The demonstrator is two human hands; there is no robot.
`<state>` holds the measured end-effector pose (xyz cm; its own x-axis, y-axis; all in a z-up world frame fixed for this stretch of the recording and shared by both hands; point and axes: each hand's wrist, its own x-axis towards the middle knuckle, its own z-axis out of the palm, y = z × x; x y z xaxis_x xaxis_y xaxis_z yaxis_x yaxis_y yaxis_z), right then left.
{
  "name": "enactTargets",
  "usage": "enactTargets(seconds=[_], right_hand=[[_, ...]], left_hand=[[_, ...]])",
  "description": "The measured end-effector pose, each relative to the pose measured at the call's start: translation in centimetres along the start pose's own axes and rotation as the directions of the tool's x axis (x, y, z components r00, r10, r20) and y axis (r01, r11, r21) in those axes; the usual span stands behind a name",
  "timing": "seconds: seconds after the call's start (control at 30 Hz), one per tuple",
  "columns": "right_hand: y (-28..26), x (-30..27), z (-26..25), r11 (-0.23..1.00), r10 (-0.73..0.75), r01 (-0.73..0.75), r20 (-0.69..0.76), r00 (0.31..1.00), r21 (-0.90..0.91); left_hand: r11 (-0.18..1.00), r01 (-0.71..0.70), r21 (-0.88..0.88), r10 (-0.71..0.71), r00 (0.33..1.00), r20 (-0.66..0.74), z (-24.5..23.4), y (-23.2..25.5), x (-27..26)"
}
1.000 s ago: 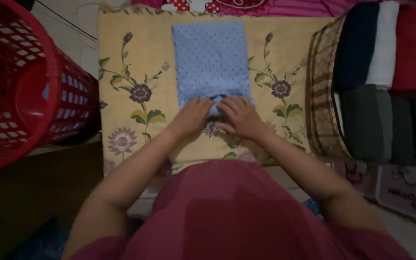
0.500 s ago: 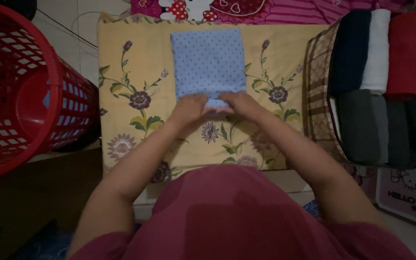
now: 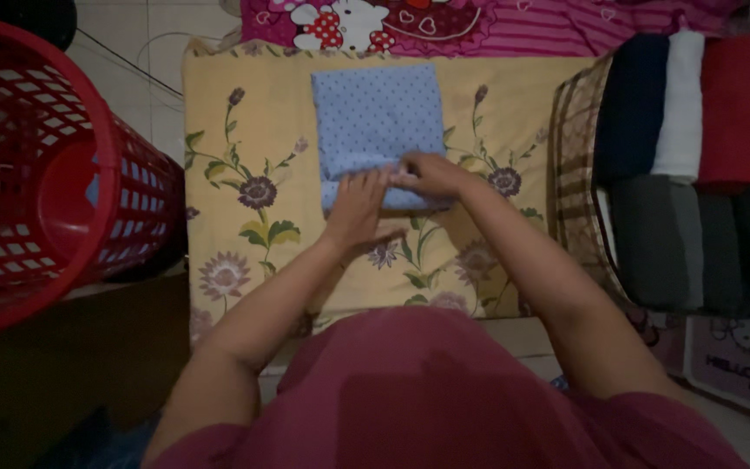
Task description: The person folds several pieces of clothing by hand on a floral mat and packs them into a patterned zippered bag. They reach into a laundry basket to retrieve more items and finally zip the bag shut.
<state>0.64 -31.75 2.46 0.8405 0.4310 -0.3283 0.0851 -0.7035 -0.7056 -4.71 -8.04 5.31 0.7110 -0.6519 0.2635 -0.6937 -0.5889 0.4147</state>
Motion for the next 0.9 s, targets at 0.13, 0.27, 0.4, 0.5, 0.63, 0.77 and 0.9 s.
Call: enactTargets(seconds=[0.13,0.27,0.4,0.5,0.63,0.77,0.9], right_hand=[[3.3,0.4,-2.5,0.993,0.114,-0.100,-0.312,0.943,0.060],[9.5,5.5,-3.3,0.934,0.357,-0.255,-0.657,0.664,0.249],[12.7,9.5,-3.5,0.963,0.270,-0.201,-0.640,0.719,0.180],[12.3,11.2,-4.3,0.977,0.201,-0.187,-0.753,0.627,0.106],[8.1,11.0,-3.5,0.963,0.099,-0.265,-0.850,0.517,-0.049],[2.3,14.3,-3.7,0.922,-0.228,-0.061,-0.665,0.712,-0.382],[-1.1,18.1,-1.5,0.801,-0.531,0.230,-0.479,0.699,-0.553]], left_hand=[[0.977,0.022,0.213,-0.051,0.990,0.133,0.6,0.3,-0.3],[0.919,-0.064,0.388,0.005,0.989,0.151,3.0,-0.5,-0.4],[0.856,-0.137,0.499,0.173,0.985,-0.026,3.8,-0.8,-1.0],[0.931,-0.114,0.347,0.095,0.993,0.070,3.5,-1.0,-0.3],[0.964,-0.103,0.245,0.072,0.989,0.131,2.6,-1.3,0.3],[0.977,-0.112,0.183,0.082,0.983,0.167,2.2,-1.7,1.4],[0.973,-0.119,0.199,0.075,0.973,0.216,2.0,-1.8,1.6]])
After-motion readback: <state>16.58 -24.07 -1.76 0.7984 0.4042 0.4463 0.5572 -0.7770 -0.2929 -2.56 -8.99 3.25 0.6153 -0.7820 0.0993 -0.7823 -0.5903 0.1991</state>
